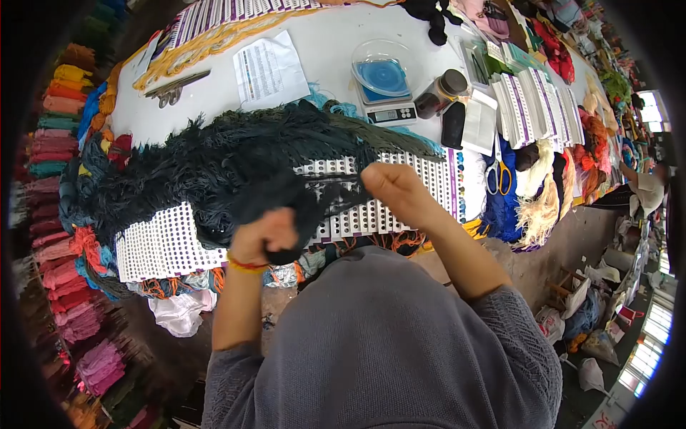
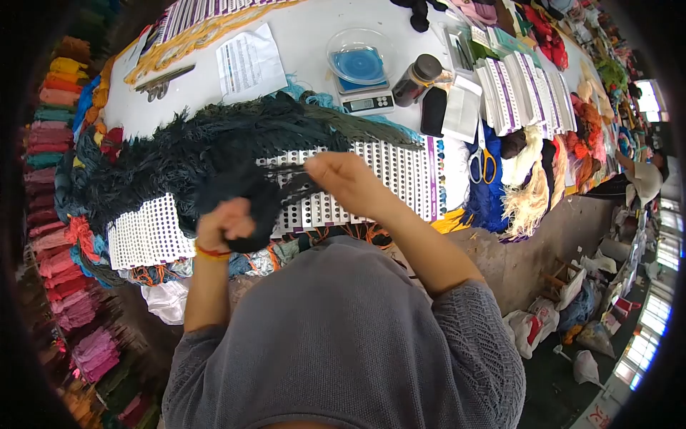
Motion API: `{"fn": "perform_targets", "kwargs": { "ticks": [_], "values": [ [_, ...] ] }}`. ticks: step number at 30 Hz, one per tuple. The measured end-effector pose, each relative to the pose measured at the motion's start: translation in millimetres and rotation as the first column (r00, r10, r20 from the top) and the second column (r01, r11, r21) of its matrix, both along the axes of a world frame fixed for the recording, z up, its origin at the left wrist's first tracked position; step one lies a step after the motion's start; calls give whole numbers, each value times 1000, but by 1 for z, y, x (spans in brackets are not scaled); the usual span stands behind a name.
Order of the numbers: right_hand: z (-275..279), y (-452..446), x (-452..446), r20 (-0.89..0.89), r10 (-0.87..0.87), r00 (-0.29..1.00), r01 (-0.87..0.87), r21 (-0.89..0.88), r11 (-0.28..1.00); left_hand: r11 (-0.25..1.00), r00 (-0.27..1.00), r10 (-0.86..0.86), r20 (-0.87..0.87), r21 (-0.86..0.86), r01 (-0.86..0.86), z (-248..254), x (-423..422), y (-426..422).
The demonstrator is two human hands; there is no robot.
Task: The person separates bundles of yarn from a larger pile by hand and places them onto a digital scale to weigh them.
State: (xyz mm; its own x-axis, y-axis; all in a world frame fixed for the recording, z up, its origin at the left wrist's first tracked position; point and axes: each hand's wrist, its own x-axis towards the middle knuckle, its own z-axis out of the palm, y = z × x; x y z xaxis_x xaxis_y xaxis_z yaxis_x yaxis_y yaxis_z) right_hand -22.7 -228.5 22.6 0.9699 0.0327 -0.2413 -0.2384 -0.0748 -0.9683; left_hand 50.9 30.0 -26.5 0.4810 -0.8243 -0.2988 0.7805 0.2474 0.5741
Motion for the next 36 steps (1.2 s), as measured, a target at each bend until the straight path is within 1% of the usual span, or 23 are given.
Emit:
{"fn": "perform_targets", "kwargs": {
  "ticks": [2, 3, 4, 5, 6, 7, 8, 9, 11, 14, 15, 17, 18, 19, 21, 24, 25, 26, 27, 29, 30, 32, 36],
  "values": [
    [-27, -17, 2, -33, -194, 981, 183, -204, 962, 971, 940, 240, 241, -52, -234, 14, 26, 35],
    [-39, -30, 4, -73, -311, 948, 272, -323, 907, 854, 849, 517, 114, -132, -503, 22, 35, 46],
    [-65, -54, 3, 73, -323, 944, 320, -450, 833, 773, 762, 635, 129, -90, -628, 34, 48, 64],
    [-94, -83, 1, 234, -328, 915, 403, -513, 758, 730, 713, 682, 163, -90, -678, 34, 63, 88],
    [-91, -101, -2, 32, -524, 851, 454, -546, 704, 752, 732, 660, 172, -158, -640, 27, 84, 123],
    [-112, -126, -9, 122, -597, 793, 558, -537, 632, 711, 695, 703, 148, -142, -689, 24, 101, 156],
    [-109, -144, -15, 224, -538, 812, 520, -696, 495, 612, 604, 789, 114, -56, -789, 22, 116, 182],
    [-109, -160, -22, 231, -490, 841, 470, -760, 449, 593, 585, 801, 129, -29, -805, 20, 129, 206],
    [-108, -189, -32, 185, -503, 844, 344, -906, 244, 406, 425, 883, 198, 132, -904, 18, 149, 242],
    [-129, -261, -62, 287, -325, 901, 272, -958, -90, 189, 283, 826, 488, 233, -954, 17, 180, 294],
    [-128, -282, -75, 253, -346, 904, 198, -962, -187, 41, 213, 737, 641, 272, -961, 21, 187, 305],
    [-145, -359, -115, 230, -430, 873, 132, -960, -246, -110, 176, 562, 808, 284, -953, 38, 197, 325],
    [-111, -353, -123, 221, -417, 882, 128, -962, -240, -157, 99, 524, 846, 210, -965, 33, 217, 359],
    [-99, -363, -133, 192, -459, 868, 24, -938, -346, -178, 142, 452, 881, 245, -953, 38, 224, 373],
    [-62, -352, -138, 315, -647, 694, 103, -933, -344, -226, 202, 329, 922, 285, -931, 56, 226, 379],
    [-39, -356, -131, 359, -661, 659, 257, -933, -250, -148, 206, 419, 884, 291, -945, 60, 223, 357],
    [-30, -352, -125, 267, -635, 725, 252, -961, -117, -28, 261, 400, 878, 296, -955, 50, 216, 340],
    [-10, -329, -107, 178, -594, 785, 233, -972, 17, -19, 315, 529, 788, 382, -924, 59, 198, 283],
    [6, -310, -90, 75, -629, 774, 285, -928, 240, 122, 399, 497, 771, 393, -911, 51, 184, 252],
    [35, -279, -65, -30, -643, 765, 514, -574, 638, 371, 597, 532, 601, 468, -802, 35, 155, 181],
    [54, -262, -50, 33, -633, 773, 566, -488, 665, 620, 720, 527, 452, 375, -689, 36, 132, 142],
    [92, -242, -26, 162, -580, 798, 597, -346, 724, 828, 868, 454, 203, 264, -494, 29, 96, 84],
    [168, -219, 20, 439, -516, 736, 644, -215, 734, 966, 966, 259, 1, 23, -259, 20, 49, 13]
  ]
}}
